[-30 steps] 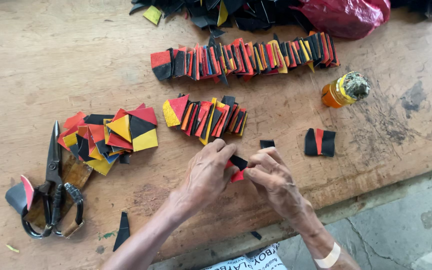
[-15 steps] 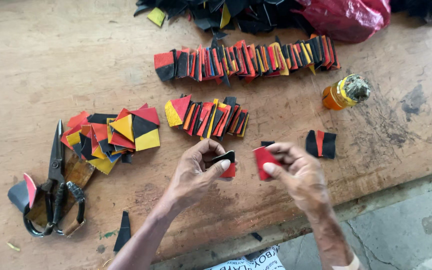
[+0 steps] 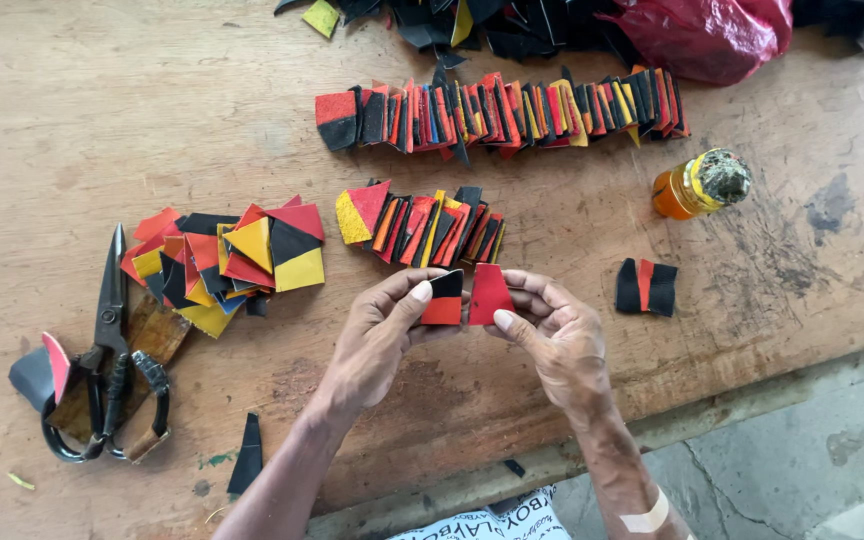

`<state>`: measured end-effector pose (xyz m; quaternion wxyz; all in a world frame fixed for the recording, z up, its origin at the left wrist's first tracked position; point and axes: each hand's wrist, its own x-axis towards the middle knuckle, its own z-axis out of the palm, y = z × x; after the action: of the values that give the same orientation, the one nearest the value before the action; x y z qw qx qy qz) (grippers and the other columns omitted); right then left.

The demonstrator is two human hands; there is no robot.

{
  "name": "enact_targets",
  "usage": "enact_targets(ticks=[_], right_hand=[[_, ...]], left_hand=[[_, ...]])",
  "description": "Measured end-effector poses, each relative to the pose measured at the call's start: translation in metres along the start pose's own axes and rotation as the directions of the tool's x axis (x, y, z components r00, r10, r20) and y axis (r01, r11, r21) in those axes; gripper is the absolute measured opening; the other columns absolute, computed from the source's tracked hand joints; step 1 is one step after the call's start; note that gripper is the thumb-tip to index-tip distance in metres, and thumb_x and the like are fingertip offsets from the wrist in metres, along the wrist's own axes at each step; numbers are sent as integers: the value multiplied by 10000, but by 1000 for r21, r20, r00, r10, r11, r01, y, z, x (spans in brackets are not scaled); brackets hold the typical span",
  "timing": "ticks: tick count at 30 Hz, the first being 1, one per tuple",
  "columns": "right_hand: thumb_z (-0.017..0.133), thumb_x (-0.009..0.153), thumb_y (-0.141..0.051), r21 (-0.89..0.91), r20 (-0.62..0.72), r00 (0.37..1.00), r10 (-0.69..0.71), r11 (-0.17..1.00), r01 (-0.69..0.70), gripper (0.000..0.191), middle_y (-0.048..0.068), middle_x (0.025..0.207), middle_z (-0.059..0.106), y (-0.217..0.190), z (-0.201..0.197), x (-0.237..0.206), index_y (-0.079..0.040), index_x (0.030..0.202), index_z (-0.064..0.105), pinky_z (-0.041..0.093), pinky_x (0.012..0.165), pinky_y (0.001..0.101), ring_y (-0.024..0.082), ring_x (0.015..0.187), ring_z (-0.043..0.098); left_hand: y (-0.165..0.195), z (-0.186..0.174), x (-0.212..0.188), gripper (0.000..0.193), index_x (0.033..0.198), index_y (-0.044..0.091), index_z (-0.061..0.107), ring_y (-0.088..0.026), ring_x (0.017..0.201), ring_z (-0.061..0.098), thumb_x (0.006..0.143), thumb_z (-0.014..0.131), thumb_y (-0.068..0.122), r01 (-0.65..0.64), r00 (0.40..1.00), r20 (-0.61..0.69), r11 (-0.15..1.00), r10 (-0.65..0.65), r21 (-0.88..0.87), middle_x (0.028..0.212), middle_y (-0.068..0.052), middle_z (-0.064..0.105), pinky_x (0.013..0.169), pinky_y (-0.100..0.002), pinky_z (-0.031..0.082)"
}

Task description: The person assembles small triangular pieces of colored material by hand, pressing them together to form layered units. The person repeatedly picks up pieces, aligns them, and places the finished units into a growing stack on the wooden table.

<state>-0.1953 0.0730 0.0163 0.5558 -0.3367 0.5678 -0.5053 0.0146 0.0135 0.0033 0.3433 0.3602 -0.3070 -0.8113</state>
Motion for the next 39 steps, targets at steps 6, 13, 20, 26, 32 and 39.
enact_targets(ticks=[6, 13, 20, 26, 32, 39], right_hand=[[709, 881, 26, -101, -17, 1000, -21, 995, 19, 466, 198, 1164, 750, -6, 5, 1, 57, 1334, 604, 657, 817, 321, 213, 1003, 753], [728, 885, 0, -202, 28, 998, -62, 977, 66, 465, 180, 1142, 760, -11, 5, 3, 30, 1335, 615, 661, 815, 302, 186, 995, 750], [648, 961, -136, -214, 23, 999, -34, 976, 38, 418, 174, 1120, 770, -12, 5, 2, 32, 1343, 628, 660, 783, 324, 206, 914, 757], [432, 1083, -384, 129, 132, 991, -30, 992, 13, 582, 206, 1220, 725, -6, -1, 7, 105, 1365, 575, 637, 841, 372, 240, 1014, 740], [455, 1071, -341, 185, 138, 990, -25, 983, -1, 532, 201, 1188, 737, -1, -3, 11, 97, 1334, 601, 652, 810, 369, 228, 978, 751], [671, 954, -59, -114, 50, 998, -46, 992, 51, 388, 159, 1114, 771, -1, 5, 9, 57, 1322, 630, 658, 741, 296, 166, 885, 752]], left_hand=[[0, -4, -3, 411, 1310, -26, 611, -174, 1063, 701, 1056, 501, 278, 1, 1000, 2, 998, -1, -61, 1173, -115, 702, 961, -375, 610], [1, -2, -3, 485, 1331, -42, 611, -186, 1071, 694, 1072, 468, 342, -9, 1000, 19, 997, 11, -72, 1185, -129, 705, 965, -380, 596], [1, -3, -3, 529, 1337, -42, 611, -203, 1100, 697, 1072, 442, 383, -11, 1000, 15, 997, 12, -79, 1217, -159, 712, 976, -381, 591], [-1, -5, -3, 522, 1334, -58, 600, -226, 1107, 698, 1086, 422, 366, -53, 998, 38, 989, 59, -140, 1232, -178, 704, 971, -396, 592], [2, -5, -4, 538, 1348, -64, 594, -252, 1085, 708, 1087, 416, 370, -53, 998, 36, 989, 58, -135, 1226, -203, 703, 967, -399, 594], [4, -3, -6, 557, 1350, -62, 597, -231, 1109, 707, 1078, 417, 389, -35, 999, 33, 992, 39, -123, 1227, -198, 709, 991, -394, 587]])
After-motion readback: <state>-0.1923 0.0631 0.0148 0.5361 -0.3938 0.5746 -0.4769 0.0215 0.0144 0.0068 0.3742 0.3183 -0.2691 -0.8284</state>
